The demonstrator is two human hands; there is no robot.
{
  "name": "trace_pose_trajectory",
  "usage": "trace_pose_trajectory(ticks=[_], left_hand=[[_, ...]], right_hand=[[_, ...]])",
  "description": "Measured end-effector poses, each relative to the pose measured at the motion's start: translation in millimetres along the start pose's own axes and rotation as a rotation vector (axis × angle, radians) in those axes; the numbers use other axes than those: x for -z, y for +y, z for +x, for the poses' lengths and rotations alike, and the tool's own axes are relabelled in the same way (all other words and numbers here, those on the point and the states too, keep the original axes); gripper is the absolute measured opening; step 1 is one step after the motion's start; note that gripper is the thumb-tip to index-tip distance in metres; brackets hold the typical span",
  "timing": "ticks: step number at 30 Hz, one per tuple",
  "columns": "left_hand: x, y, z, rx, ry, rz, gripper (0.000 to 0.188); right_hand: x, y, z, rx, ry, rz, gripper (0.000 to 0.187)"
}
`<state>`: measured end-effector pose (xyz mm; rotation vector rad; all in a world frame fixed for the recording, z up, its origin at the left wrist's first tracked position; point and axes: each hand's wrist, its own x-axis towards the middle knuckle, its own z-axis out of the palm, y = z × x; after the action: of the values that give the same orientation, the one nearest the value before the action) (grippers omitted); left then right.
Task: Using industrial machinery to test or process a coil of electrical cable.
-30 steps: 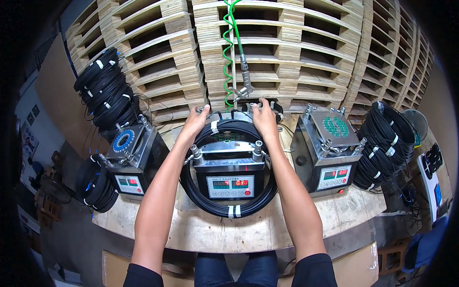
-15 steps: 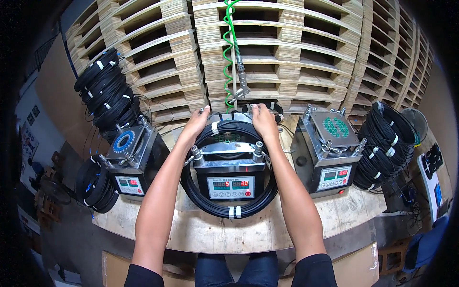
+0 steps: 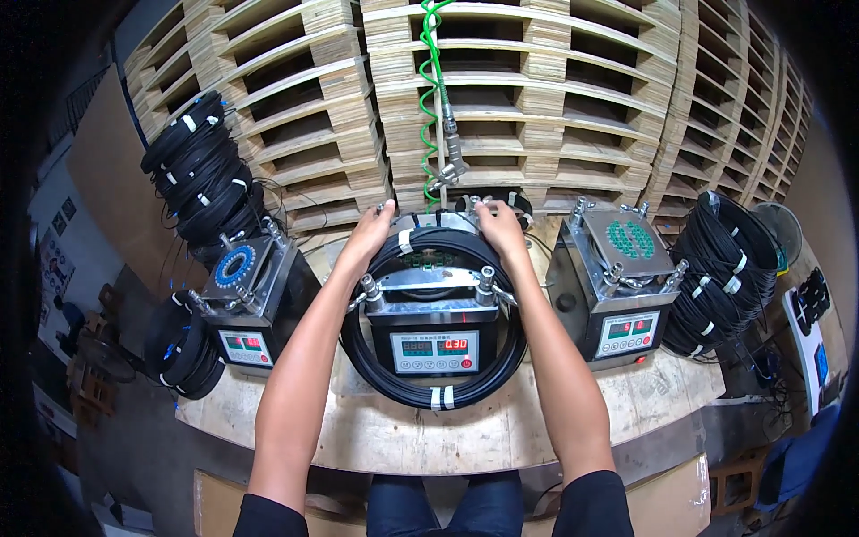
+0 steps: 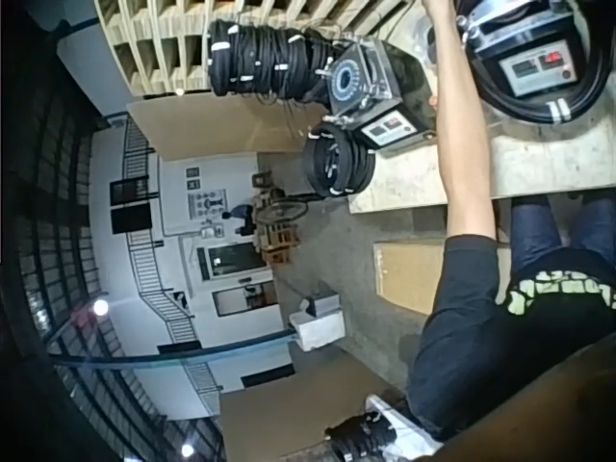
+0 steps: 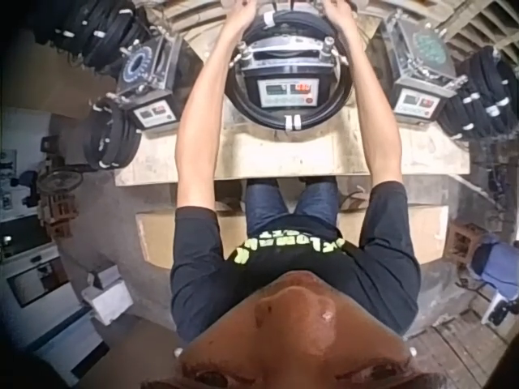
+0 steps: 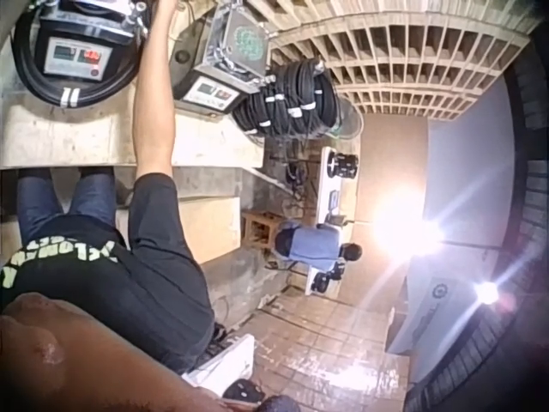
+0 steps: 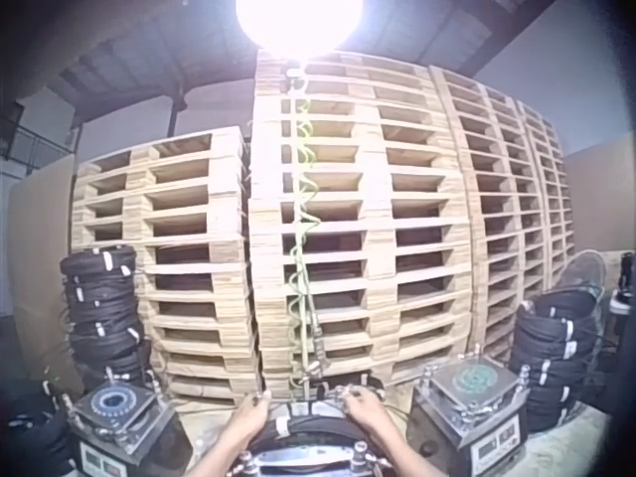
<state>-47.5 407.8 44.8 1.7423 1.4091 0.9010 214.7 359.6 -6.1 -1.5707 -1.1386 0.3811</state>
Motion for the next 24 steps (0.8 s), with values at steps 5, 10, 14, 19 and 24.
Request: trace_pose_trajectory(ticks=[5,10,14,19,24], left_hand=[[17,-11,-3,0.000,0.006,0.002,0.086],[12,-24,15,-0.082,-0.005,0.087,0.086],[14,-28,18,-0.081,0.004,0.098,0.086],[12,-20,10,-0.053,-0.032,0.025,0.087],[19,-22,9,-0.046,-0.041,0.052,0.088]], right_hand=[[20,-54,-7,-0.381,-0.261,0.279,0.046],[7,-26,33,-0.441,-0.287,0.200,0.053],[-9,-19,43,-0.392,-0.174,0.097,0.056],[-6,0,46,-0.470,-0.294,0.557,0.032],[0,0,38,-0.585,-0.428,0.964,0.028]])
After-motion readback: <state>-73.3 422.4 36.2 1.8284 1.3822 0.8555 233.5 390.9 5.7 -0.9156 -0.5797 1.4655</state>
